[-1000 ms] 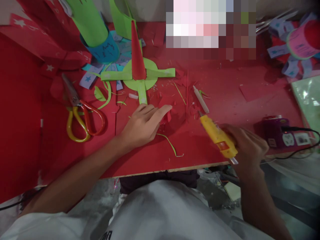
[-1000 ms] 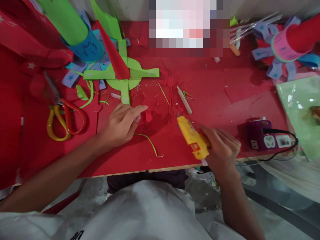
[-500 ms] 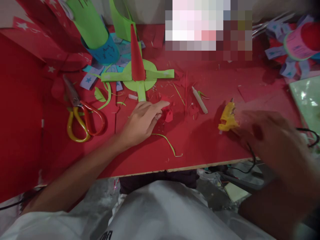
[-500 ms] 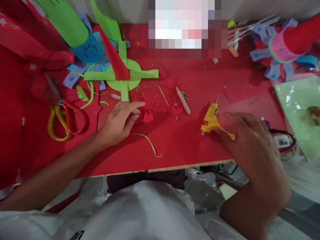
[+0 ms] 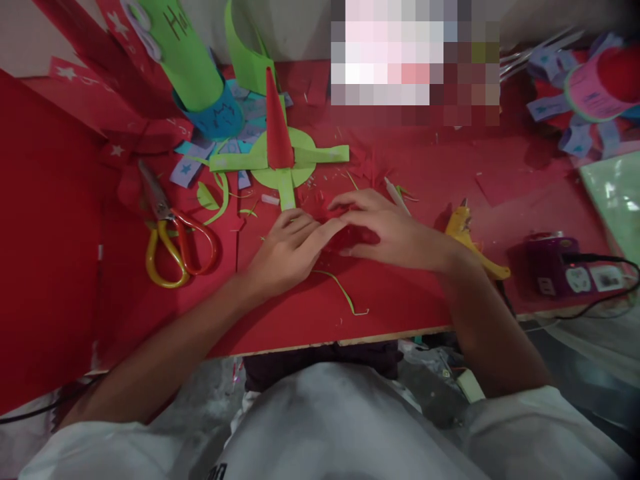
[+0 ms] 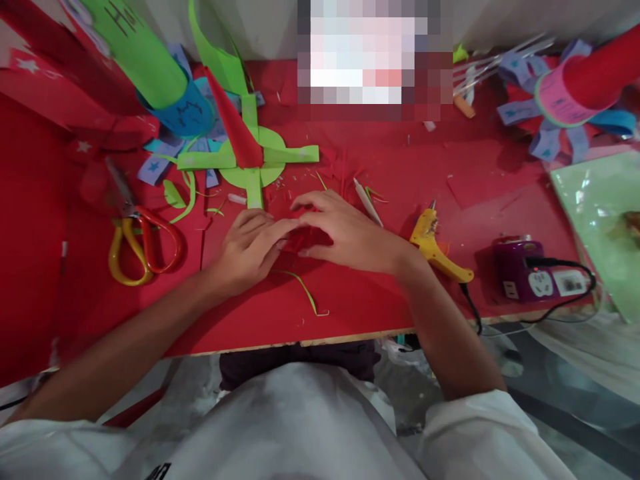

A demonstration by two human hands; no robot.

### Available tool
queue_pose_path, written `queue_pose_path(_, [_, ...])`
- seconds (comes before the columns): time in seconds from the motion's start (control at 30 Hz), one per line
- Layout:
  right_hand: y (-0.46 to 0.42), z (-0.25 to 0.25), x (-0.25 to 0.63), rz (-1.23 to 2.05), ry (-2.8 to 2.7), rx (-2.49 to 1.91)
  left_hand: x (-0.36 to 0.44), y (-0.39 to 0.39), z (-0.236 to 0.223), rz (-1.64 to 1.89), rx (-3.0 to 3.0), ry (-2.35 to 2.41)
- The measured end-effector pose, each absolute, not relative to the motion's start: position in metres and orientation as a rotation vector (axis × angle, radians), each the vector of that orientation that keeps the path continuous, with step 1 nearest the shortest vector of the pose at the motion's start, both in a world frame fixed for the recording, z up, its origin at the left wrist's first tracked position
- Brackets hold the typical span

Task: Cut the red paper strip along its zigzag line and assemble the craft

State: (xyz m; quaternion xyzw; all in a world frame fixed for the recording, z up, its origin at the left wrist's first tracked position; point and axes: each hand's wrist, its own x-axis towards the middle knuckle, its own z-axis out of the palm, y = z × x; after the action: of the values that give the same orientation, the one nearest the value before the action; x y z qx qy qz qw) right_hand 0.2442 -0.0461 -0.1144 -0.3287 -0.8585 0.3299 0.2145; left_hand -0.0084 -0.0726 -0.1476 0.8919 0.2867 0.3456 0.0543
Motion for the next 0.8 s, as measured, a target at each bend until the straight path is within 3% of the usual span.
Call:
queue_pose_path(0.23, [-0.048, -0.123, 0.243, 1.081, -2.200, -0.896, -0.009, -0.073, -0.152, 1.036, 2.721, 0.890])
queue_pose_path(0.8, [-0.052, -0.129, 0.231, 1.061, -2.191, -0.854, -0.008, -0.073, -0.148, 1.016, 2.757, 0.855])
